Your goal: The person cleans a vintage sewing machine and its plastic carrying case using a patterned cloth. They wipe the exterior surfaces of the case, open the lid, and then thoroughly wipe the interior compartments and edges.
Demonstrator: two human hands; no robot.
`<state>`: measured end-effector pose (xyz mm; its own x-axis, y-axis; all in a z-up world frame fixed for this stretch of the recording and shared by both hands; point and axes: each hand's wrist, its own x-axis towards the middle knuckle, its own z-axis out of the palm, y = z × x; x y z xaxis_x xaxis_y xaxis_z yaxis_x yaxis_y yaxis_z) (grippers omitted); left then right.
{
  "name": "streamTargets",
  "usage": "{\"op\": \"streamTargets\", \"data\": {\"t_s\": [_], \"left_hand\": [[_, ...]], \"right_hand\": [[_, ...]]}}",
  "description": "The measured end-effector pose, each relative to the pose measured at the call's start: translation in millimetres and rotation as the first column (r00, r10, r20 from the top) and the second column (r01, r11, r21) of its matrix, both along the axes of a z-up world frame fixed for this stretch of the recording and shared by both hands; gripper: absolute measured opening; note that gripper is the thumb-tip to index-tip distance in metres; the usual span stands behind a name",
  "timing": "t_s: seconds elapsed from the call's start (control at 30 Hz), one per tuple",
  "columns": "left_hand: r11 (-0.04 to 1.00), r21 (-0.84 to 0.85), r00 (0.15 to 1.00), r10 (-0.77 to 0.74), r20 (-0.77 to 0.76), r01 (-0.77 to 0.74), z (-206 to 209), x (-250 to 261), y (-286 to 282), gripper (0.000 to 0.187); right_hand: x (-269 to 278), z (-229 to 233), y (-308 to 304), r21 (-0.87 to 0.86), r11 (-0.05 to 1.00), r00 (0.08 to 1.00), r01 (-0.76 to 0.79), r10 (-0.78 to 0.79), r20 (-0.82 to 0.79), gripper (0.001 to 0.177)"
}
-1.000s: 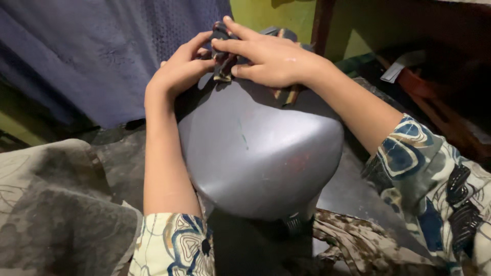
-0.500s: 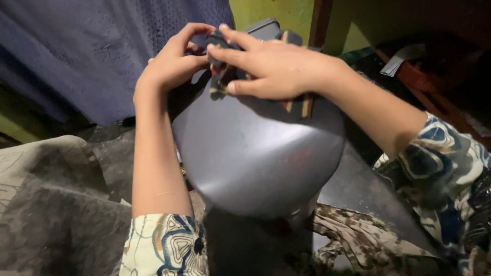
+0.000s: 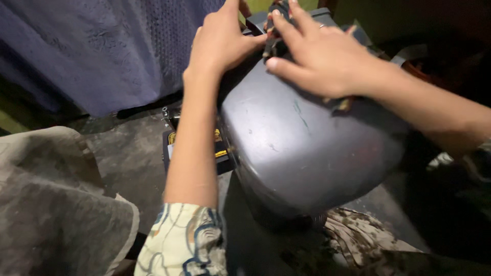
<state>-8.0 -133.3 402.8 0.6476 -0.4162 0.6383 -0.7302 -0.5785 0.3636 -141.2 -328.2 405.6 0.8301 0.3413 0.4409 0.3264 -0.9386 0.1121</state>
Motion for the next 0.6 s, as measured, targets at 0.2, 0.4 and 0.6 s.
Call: {"op": "streamTargets", "data": {"t_s": [0.2, 0.4, 0.6], "left_hand": [[0.966, -0.238, 0.992, -0.116, -0.052, 0.101, -16.7, 20.0, 29.5, 0.044], [0.798, -0.553, 0.911, -0.012, -0.413, -0.241, -42.9, 45.4, 5.8, 0.043], [0.652, -0.756, 0.984, -0.163, -0.072, 0.052, -75.9, 94.7, -12.2, 0.036]], "right_hand": [[15.4, 9.9, -24.4, 0.091, 0.995, 0.998, 0.049, -0.045, -0.048, 0.069], [21.7, 8.4, -0.8, 0.099, 0.991, 0.992, 0.089, -0.08, -0.094, 0.073], [69.9, 9.2, 36.4, 0.194, 0.942, 0.951, -0.274, 0.295, -0.088, 0.069]]}}
